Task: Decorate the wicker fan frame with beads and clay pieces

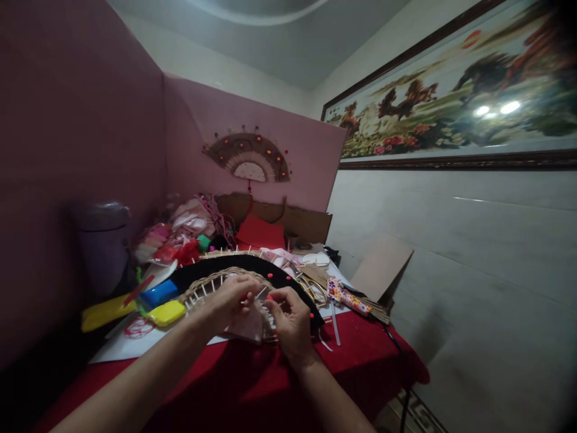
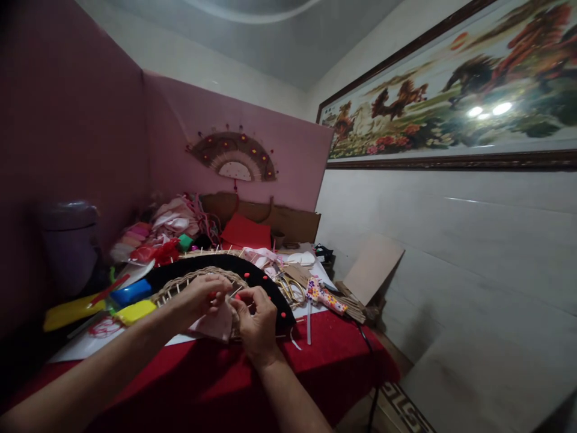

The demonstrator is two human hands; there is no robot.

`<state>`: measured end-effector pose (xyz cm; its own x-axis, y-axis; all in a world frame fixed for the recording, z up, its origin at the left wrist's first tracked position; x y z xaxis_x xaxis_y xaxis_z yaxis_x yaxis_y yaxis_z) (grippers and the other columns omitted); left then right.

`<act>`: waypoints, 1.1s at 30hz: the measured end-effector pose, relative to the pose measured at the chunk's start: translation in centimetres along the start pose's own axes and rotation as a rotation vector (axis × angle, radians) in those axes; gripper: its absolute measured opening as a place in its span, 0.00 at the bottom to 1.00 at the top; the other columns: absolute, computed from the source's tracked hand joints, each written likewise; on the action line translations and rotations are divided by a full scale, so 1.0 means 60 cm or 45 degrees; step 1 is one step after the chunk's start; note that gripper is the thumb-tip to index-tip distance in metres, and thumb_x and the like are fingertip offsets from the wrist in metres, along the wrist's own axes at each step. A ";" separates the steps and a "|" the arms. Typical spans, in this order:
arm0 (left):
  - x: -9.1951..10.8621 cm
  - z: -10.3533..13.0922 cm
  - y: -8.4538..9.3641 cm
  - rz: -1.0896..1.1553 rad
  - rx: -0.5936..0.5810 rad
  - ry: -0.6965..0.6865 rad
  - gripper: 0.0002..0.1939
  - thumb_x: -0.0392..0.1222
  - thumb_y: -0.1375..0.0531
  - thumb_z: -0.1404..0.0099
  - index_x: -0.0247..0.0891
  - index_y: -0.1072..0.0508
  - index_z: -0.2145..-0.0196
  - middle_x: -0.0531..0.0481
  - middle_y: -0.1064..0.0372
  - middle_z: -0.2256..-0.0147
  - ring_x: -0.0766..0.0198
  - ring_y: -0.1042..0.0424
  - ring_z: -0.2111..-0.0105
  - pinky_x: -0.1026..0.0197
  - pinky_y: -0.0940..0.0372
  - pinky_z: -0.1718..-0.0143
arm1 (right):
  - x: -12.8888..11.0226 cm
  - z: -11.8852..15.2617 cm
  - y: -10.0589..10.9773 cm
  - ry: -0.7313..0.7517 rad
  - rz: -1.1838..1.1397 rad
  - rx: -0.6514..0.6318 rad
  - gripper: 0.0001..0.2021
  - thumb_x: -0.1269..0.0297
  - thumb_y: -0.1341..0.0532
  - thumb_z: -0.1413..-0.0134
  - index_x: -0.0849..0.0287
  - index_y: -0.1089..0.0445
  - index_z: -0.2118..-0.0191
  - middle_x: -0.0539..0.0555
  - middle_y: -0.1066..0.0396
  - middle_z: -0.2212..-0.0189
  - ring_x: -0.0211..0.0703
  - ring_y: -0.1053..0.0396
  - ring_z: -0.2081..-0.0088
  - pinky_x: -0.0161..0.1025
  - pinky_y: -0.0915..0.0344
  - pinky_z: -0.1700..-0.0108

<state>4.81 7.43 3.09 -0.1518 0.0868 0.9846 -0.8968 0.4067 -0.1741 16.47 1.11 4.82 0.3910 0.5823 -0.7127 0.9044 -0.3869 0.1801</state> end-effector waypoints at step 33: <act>-0.006 -0.013 0.001 0.217 -0.239 -0.091 0.14 0.43 0.34 0.49 0.34 0.33 0.69 0.55 0.36 0.78 0.78 0.49 0.86 0.73 0.58 0.88 | 0.080 -0.090 0.235 -0.182 0.933 -0.036 0.13 0.64 0.46 0.48 0.62 0.31 0.60 0.61 0.32 0.58 0.50 0.35 0.55 0.43 0.40 0.52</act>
<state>5.13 8.15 2.70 -0.3289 0.1067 0.9383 -0.7641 0.5537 -0.3309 32.03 2.30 7.61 0.8711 0.0831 -0.4841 0.4253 -0.6207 0.6587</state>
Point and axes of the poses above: each hand's wrist, its own z-axis away from the middle knuckle, its own y-axis out of the back of the hand, x = y × z, the point moved 9 cm from there along -z, towards the middle knuckle
